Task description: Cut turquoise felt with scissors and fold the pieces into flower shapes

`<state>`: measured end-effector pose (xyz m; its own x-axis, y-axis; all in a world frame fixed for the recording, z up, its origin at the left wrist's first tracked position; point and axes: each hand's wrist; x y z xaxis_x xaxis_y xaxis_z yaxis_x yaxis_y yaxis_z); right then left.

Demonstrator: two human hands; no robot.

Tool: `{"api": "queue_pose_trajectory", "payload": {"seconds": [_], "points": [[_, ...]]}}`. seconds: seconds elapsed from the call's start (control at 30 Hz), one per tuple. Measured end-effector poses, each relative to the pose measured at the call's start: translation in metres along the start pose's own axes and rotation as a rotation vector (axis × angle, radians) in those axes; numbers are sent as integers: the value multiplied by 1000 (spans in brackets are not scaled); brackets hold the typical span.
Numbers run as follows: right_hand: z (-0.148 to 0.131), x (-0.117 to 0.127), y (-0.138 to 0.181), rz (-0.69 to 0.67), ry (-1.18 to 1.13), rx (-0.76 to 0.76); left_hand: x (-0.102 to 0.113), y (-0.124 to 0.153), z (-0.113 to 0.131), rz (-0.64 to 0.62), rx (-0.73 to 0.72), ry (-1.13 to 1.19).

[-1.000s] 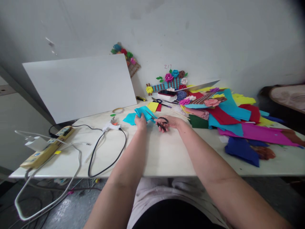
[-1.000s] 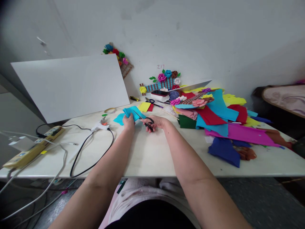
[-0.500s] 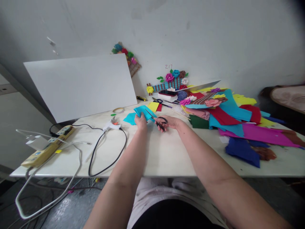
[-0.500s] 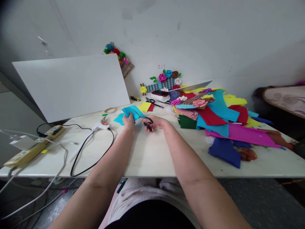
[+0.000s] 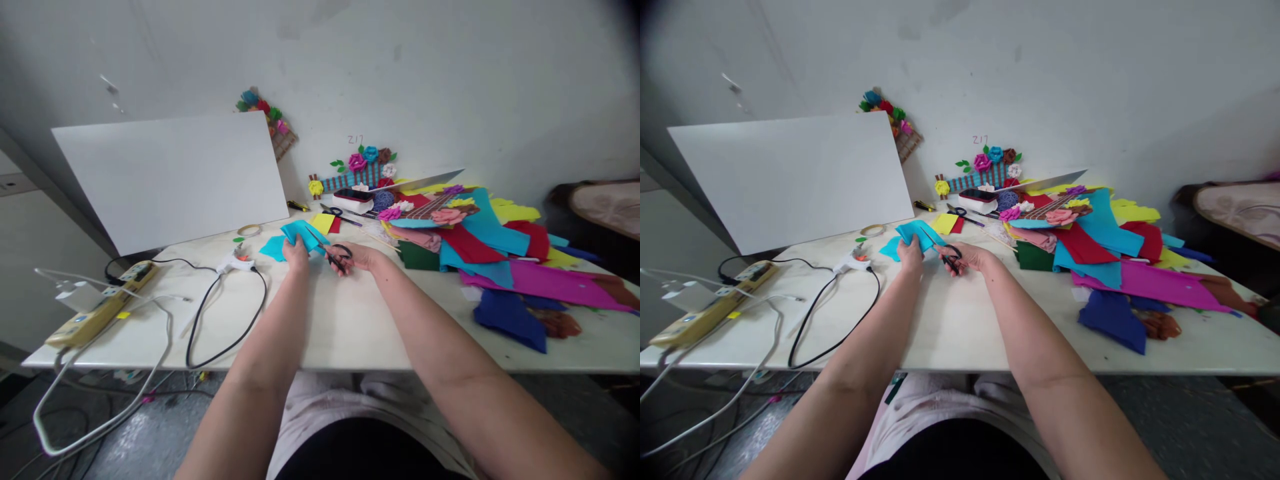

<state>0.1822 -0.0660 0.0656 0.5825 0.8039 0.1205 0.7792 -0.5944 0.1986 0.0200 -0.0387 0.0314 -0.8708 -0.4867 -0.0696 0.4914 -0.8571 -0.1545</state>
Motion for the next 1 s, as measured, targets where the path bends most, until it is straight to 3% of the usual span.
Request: {"api": "queue_pose_trajectory", "payload": {"seconds": [0.37, 1.0], "points": [[1, 0, 0, -2, -32, -1, 0, -4, -3, 22, 53, 20], [3, 0, -2, -28, -30, 16, 1, -5, -5, 30, 16, 4]]}}
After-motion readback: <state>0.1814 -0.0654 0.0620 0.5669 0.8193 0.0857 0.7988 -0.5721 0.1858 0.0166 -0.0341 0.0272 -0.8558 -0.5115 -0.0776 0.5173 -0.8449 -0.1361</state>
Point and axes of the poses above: each hand's wrist, its own y-axis away from the middle knuckle, its own x-axis out of the back of the hand, z = x × y, and after that the axes turned 9 degrees about -z, right-handed
